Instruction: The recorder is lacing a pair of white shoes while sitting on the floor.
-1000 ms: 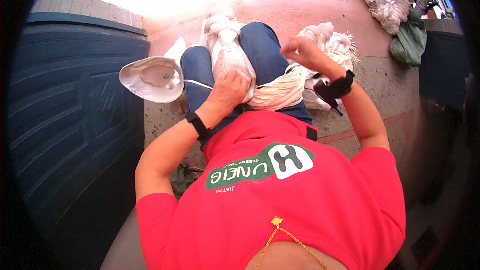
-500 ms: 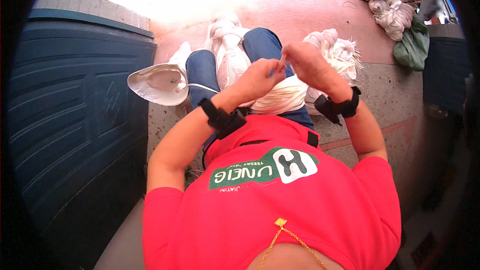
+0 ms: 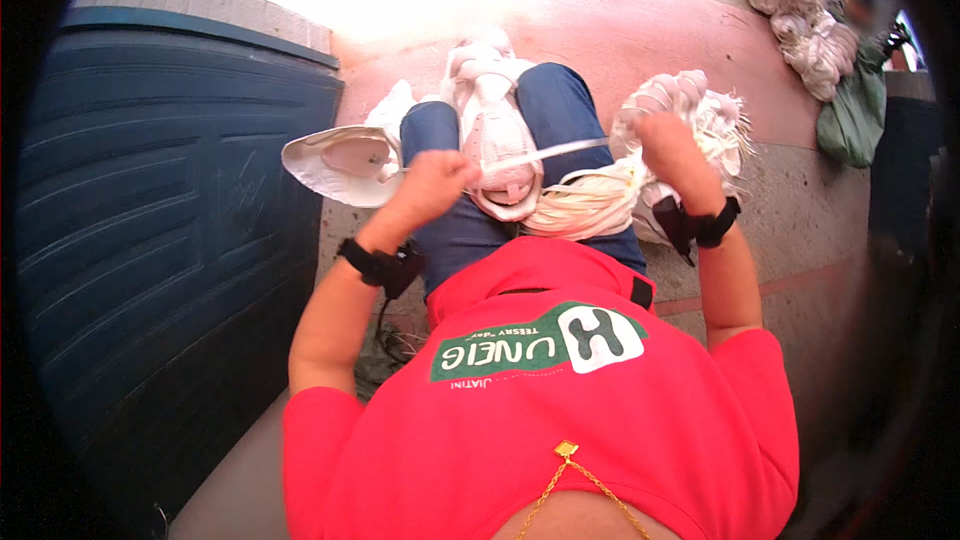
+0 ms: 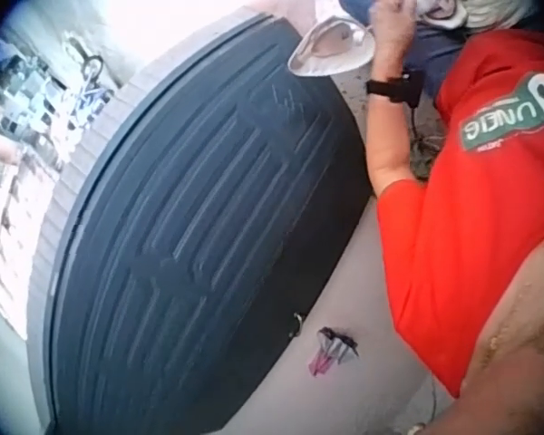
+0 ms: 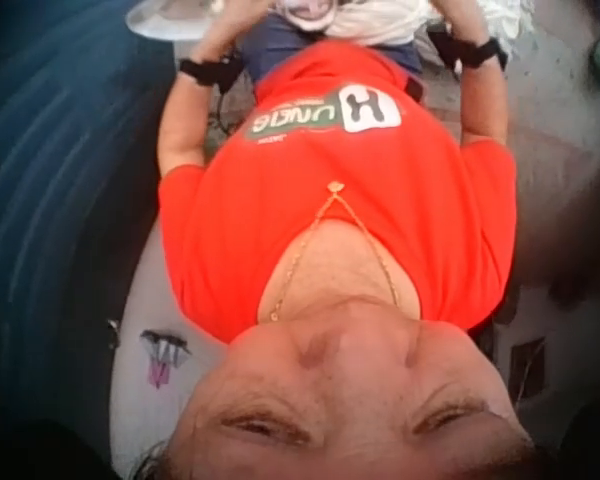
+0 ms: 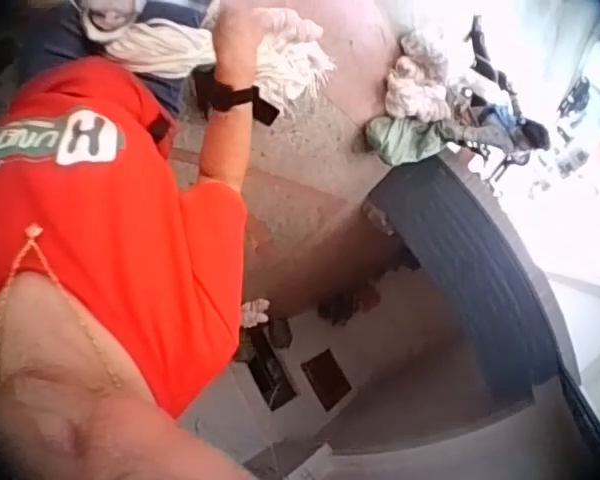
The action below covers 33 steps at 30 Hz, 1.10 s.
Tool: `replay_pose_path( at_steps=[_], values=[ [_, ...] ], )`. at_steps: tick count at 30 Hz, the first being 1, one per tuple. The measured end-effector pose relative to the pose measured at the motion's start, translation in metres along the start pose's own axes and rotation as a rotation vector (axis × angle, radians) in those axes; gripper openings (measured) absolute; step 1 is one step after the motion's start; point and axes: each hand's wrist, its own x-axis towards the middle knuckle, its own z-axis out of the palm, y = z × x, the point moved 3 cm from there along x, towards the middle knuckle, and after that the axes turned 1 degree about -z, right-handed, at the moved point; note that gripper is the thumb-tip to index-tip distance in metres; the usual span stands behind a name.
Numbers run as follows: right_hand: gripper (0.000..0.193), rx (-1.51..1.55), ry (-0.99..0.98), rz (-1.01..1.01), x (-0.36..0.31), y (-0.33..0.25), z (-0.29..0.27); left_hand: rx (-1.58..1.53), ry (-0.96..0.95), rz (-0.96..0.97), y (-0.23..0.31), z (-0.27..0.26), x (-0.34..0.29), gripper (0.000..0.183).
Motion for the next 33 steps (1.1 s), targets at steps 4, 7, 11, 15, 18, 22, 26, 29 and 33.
replay_pose_path(
  at_steps=[4,7,11,15,18,22,26,29,33],
  values=[
    [0.024,0.887,0.364,-0.395,0.006,-0.087,0.015,-0.045,-0.194,0.028,0.001,0.052,-0.014,0.023],
    [0.029,1.213,0.025,-0.282,0.014,-0.13,0.021,-0.069,-0.169,0.205,0.015,0.062,-0.011,0.023],
    [0.033,1.505,-0.236,-0.129,0.028,-0.127,0.044,-0.527,-0.128,-0.212,0.016,0.028,0.009,0.019],
    [0.029,1.253,0.026,0.051,0.055,-0.1,0.044,-0.119,0.326,-0.007,-0.011,0.004,0.038,0.017],
    [0.028,1.258,0.088,0.155,0.069,-0.086,0.041,0.159,0.413,0.168,-0.003,0.015,0.052,0.017],
    [0.027,1.076,0.2,0.111,0.076,-0.083,0.036,0.372,0.382,0.086,0.004,0.022,0.066,0.019],
    [0.026,0.894,0.271,0.091,0.081,-0.086,0.038,0.464,0.385,0.092,0.006,0.025,0.071,0.02],
    [0.024,0.881,0.276,0.046,0.083,-0.089,0.037,0.464,0.351,0.023,0.007,0.024,0.075,0.019],
    [0.021,0.794,0.31,-0.033,0.085,-0.09,0.037,0.304,0.384,-0.048,-0.001,0.024,0.08,0.016]
  ],
)
